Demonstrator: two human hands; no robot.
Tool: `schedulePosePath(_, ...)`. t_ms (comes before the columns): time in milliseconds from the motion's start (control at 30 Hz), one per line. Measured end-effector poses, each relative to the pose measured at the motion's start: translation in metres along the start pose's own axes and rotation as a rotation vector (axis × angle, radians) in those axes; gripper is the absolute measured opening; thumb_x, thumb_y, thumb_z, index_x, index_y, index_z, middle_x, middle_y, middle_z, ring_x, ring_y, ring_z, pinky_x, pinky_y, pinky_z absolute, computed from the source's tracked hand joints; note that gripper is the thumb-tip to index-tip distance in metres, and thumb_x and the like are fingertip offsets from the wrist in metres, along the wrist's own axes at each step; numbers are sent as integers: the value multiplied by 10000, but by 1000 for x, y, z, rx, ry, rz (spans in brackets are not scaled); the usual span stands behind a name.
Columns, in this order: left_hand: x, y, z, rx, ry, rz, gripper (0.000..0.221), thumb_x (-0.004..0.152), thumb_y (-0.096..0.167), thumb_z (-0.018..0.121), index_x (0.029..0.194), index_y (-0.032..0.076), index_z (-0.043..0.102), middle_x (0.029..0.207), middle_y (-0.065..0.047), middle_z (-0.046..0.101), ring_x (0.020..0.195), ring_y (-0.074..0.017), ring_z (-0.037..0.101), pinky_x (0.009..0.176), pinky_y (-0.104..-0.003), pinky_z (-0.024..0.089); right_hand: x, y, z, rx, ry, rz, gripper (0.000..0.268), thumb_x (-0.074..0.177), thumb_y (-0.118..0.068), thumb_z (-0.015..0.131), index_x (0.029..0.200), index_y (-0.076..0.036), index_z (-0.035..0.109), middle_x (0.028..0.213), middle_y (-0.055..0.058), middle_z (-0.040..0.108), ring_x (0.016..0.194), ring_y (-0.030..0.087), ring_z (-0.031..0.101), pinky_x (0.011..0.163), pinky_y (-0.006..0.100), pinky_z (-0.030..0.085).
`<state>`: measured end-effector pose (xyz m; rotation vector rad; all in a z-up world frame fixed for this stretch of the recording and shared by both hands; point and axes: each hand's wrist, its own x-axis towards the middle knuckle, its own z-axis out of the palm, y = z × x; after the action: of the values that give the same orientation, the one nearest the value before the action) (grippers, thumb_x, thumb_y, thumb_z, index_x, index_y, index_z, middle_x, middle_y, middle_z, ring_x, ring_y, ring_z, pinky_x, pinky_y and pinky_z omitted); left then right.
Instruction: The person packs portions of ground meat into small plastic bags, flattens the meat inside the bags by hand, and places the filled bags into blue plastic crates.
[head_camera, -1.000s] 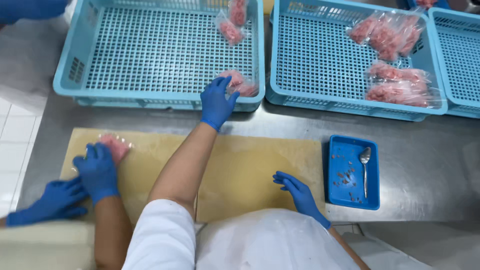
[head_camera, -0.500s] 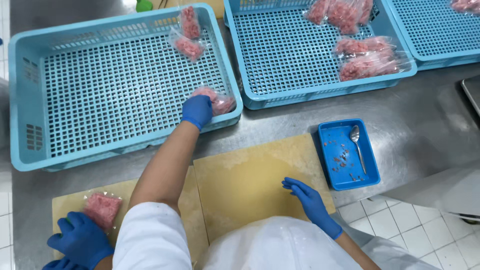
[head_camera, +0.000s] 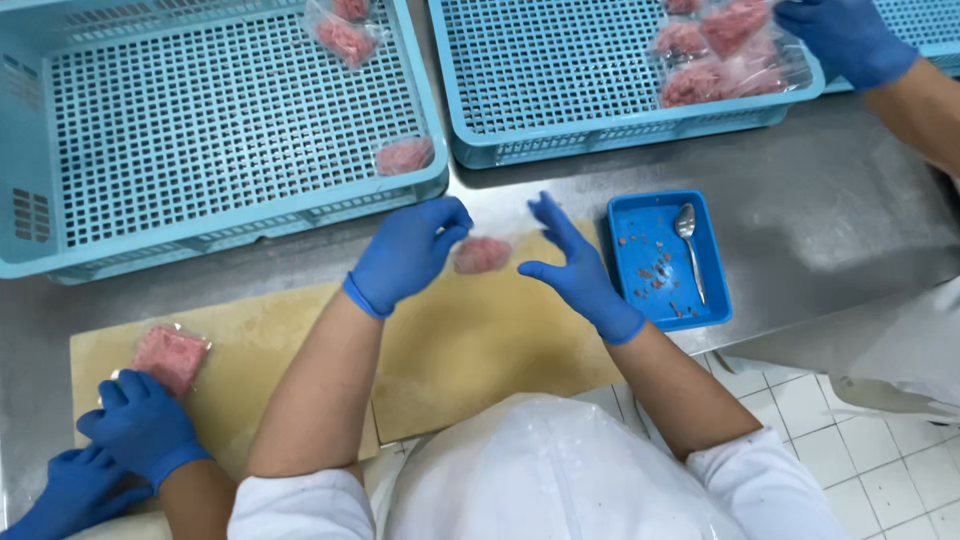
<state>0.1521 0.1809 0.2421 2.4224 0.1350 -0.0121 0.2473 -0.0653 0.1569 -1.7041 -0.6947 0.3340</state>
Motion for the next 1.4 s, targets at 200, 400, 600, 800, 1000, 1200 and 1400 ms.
schedulePosePath(200,-70,10,116,-613,84,-146,527,917,221,746,1407,85,607,1401,-235,636,1305,-432,596,1122,-553,460,-51,81,0,84,-77,127,141,914,-75,772,1047,-86,817,1090,138,788,1117,280,725,1014,435,570)
schedulePosePath(400,-88,-5,248,-814,213,-555,601,837,291,881,1392,181,679,1376,-137,681,1320,-290,613,1135,-422,489,-90,109,-12,186,-152,142,189,872,5,792,1039,-78,821,1093,113,790,1102,234,723,1023,400,570)
schedulePosePath(600,-81,-5,268,-594,370,-558,305,776,383,914,1022,229,823,1063,-8,781,1080,-228,733,980,-382,576,-80,105,-15,141,-240,73,177,849,-61,828,1022,-98,833,1044,79,768,1061,224,718,1011,400,562)
schedulePosePath(800,-90,-7,287,-387,472,-400,71,905,252,779,943,202,813,962,-39,780,990,-237,742,911,-367,590,-101,122,-10,8,-213,46,115,876,-74,811,967,-137,844,928,61,768,951,203,734,944,355,576)
schedulePosePath(1000,-94,-2,254,-560,330,-528,267,802,281,871,1051,194,827,1082,-59,792,1131,-288,715,1013,-417,557,-103,109,-10,105,-142,183,225,821,-42,848,1040,-88,824,971,83,760,979,169,708,933,336,579)
schedulePosePath(1200,-92,-27,253,-636,319,-556,75,872,254,838,945,270,845,981,6,806,1047,-209,741,947,-365,575,-99,124,-5,85,-144,192,56,897,-82,802,929,-109,840,864,52,702,897,141,680,915,338,570)
schedulePosePath(1400,-99,-33,231,-107,558,-30,218,813,145,825,920,335,826,935,129,780,993,-162,679,1044,-334,482,-75,111,-23,-350,-90,-513,109,910,-160,797,979,-235,838,1019,-50,742,968,194,648,899,317,529)
